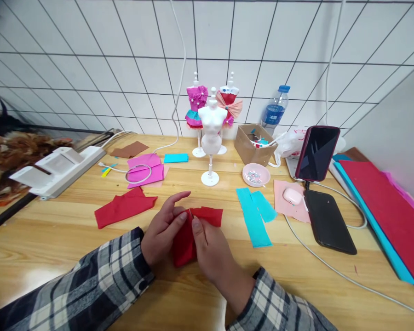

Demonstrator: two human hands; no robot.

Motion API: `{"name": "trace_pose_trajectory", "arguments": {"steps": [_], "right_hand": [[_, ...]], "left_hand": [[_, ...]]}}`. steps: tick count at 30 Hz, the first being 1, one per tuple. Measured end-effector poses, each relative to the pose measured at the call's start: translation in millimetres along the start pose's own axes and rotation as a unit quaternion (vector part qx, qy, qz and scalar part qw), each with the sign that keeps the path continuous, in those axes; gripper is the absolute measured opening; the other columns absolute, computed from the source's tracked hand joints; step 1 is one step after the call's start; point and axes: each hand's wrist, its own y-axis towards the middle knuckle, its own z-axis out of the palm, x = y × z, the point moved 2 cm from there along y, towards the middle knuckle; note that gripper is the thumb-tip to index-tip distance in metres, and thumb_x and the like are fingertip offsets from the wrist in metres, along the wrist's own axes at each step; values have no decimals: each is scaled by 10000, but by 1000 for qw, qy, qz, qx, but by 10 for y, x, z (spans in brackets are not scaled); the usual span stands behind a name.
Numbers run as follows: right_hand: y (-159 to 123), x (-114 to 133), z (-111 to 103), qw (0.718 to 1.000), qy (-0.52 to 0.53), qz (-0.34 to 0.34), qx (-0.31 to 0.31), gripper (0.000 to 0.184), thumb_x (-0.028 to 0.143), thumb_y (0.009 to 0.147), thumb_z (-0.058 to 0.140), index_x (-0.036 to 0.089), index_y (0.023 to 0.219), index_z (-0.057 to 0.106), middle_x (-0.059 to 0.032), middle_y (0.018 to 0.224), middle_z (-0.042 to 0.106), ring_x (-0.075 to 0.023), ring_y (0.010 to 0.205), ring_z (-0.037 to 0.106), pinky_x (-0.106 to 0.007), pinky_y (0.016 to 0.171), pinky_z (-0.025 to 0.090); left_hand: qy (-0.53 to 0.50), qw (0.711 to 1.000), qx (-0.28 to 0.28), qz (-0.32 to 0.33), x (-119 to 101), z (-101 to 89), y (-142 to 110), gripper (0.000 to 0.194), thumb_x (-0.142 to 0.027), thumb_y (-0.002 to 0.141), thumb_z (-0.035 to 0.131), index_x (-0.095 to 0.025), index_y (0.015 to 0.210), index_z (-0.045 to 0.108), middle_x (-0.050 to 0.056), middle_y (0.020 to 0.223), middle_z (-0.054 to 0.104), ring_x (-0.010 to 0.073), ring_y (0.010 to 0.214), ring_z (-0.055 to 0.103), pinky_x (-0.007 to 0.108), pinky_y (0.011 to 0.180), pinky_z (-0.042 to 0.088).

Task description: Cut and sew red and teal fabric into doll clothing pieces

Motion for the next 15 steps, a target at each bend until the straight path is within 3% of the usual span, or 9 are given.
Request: {"name": "trace_pose_trajectory", "arguments": {"steps": [5, 15], "right_hand": [[15, -25, 11, 1000, 3, 28, -14, 470, 533, 947, 258, 209, 715, 505, -3, 578, 517, -171, 659, 545, -268, 567, 375], [12, -72, 4, 998, 1, 67, 14, 446, 528, 944, 286, 208, 766, 540, -3, 615, 516, -144, 595, 502, -242, 506, 344]], "left_hand": [[114, 993, -10, 41, -79, -2, 2, 473, -211, 915, 421, -226, 1378, 326, -62, 602, 463, 121, 562, 447, 247, 589, 339], [106, 994, -12, 18, -51, -33, -13, 482, -255, 921, 406, -251, 1393, 309, -47, 628, 543, 139, 572, 527, 258, 589, 387]]}}
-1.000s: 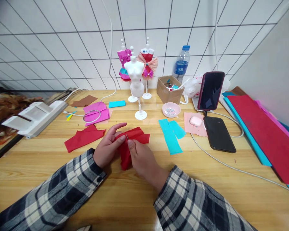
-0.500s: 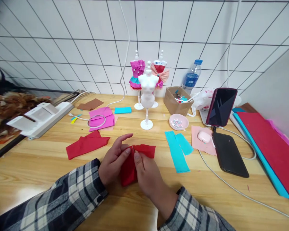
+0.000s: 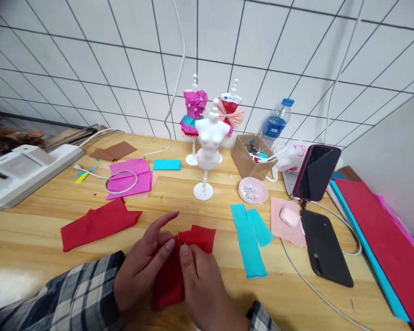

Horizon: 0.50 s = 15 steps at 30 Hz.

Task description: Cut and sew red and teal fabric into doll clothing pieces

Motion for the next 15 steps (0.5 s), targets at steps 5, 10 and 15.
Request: {"name": "trace_pose_trajectory", "arguments": {"steps": [5, 10, 15], "right_hand": [[-9, -20, 19, 1000, -18, 17, 18, 477, 557, 934, 270, 206, 773, 550, -11, 597, 519, -149, 564, 487, -246, 488, 335], [-18, -34, 23, 999, -25, 16, 17, 478, 562, 929, 282, 205, 779, 563, -28, 639, 555, -156, 591, 505, -248, 510, 359], [-35, -39, 22, 1000, -6, 15, 21, 453, 548, 934, 290, 210, 783, 551, -10, 602, 527, -152, 565, 494, -245, 483, 341]], "left_hand": [[23, 1000, 7, 0, 41, 19, -21, 489, -261, 922, 406, -282, 1399, 302, -28, 700, 599, 159, 655, 579, 283, 658, 433], [52, 998, -29, 9, 40, 22, -77, 485, -260, 916, 423, -296, 1390, 329, -7, 745, 612, 180, 734, 594, 306, 710, 448], [53, 998, -32, 8, 30, 11, -74, 502, -232, 906, 437, -278, 1396, 335, -4, 742, 612, 186, 741, 589, 312, 735, 449]]}}
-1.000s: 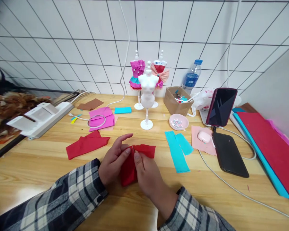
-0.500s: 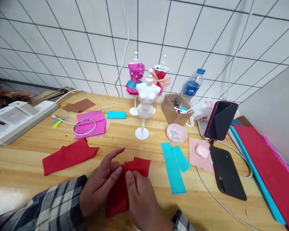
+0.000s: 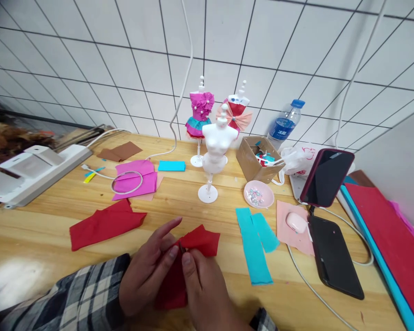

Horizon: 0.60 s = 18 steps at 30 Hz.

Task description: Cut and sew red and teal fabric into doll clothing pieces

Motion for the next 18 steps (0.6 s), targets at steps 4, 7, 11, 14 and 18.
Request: {"name": "trace_pose_trajectory", "arguments": {"steps": [4, 7, 11, 14, 18], "right_hand": [[0, 15, -3, 1000, -1, -18, -8, 452, 535, 941, 287, 208, 769, 548, -13, 644, 546, -146, 599, 504, -242, 495, 335], [4, 14, 0, 1000, 10, -26, -7, 454, 534, 941, 290, 205, 766, 549, -14, 640, 553, -148, 607, 515, -241, 497, 339], [28, 9, 7, 999, 29, -31, 4, 446, 537, 941, 286, 204, 796, 545, 1, 580, 528, -140, 552, 504, -238, 482, 344], [54, 21, 0, 998, 39, -37, 14, 437, 542, 940, 287, 204, 786, 516, 26, 535, 480, -120, 484, 461, -230, 451, 324], [71, 40, -14, 995, 84, -44, 39, 449, 573, 926, 297, 204, 726, 456, 50, 508, 436, -98, 439, 426, -217, 426, 317]], "left_hand": [[7, 1000, 5, 21, -11, -1, 12, 511, -214, 903, 440, -275, 1398, 331, 3, 773, 615, 193, 787, 587, 323, 776, 441], [16, 999, -8, 28, -10, -6, 3, 509, -209, 905, 434, -275, 1399, 332, 18, 825, 621, 201, 810, 584, 332, 787, 439], [39, 998, -18, 46, -14, -22, 8, 491, -207, 908, 426, -268, 1388, 342, 46, 900, 617, 214, 840, 574, 350, 803, 437], [50, 996, -9, 76, -26, -27, 32, 469, -217, 914, 418, -257, 1377, 352, 48, 877, 596, 217, 849, 560, 361, 817, 425], [14, 997, -10, 76, 0, -18, 66, 433, -227, 937, 377, -231, 1369, 355, 15, 780, 551, 191, 794, 535, 351, 808, 406]]}}
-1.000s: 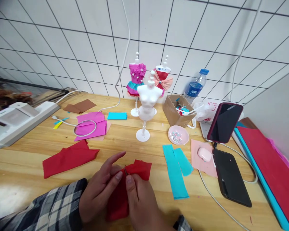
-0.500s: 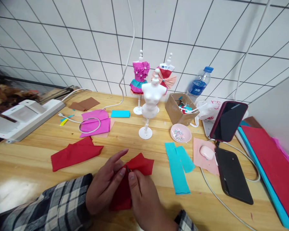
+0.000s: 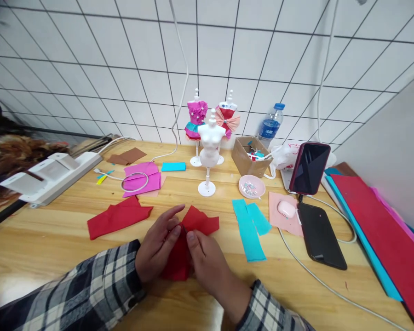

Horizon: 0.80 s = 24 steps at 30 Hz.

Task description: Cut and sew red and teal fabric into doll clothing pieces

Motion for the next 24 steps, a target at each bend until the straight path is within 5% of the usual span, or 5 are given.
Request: {"name": "trace_pose_trajectory", "arguments": {"steps": [5, 11, 24], "right_hand": [[4, 10, 8, 998, 54, 2, 27, 535, 628, 908, 249, 205, 626, 414, 54, 430, 411, -89, 383, 412, -203, 380, 297], [12, -30, 15, 998, 48, -33, 33, 587, 642, 903, 234, 195, 576, 428, 39, 406, 437, -83, 356, 410, -202, 364, 305], [19, -25, 36, 996, 73, -41, 13, 535, 678, 869, 282, 207, 659, 422, 65, 419, 425, -77, 343, 374, -198, 347, 290]], "left_hand": [[-69, 997, -9, 15, 55, 11, -8, 469, -239, 946, 371, -202, 1407, 292, -17, 717, 492, 159, 706, 492, 330, 790, 401], [15, 998, 6, 56, 41, 31, -53, 522, -246, 947, 358, -209, 1447, 211, 13, 794, 535, 174, 777, 508, 352, 822, 396], [-4, 1000, -19, 6, -51, 18, -55, 565, -207, 913, 392, -208, 1444, 198, -16, 754, 540, 149, 698, 535, 293, 720, 425]]}}
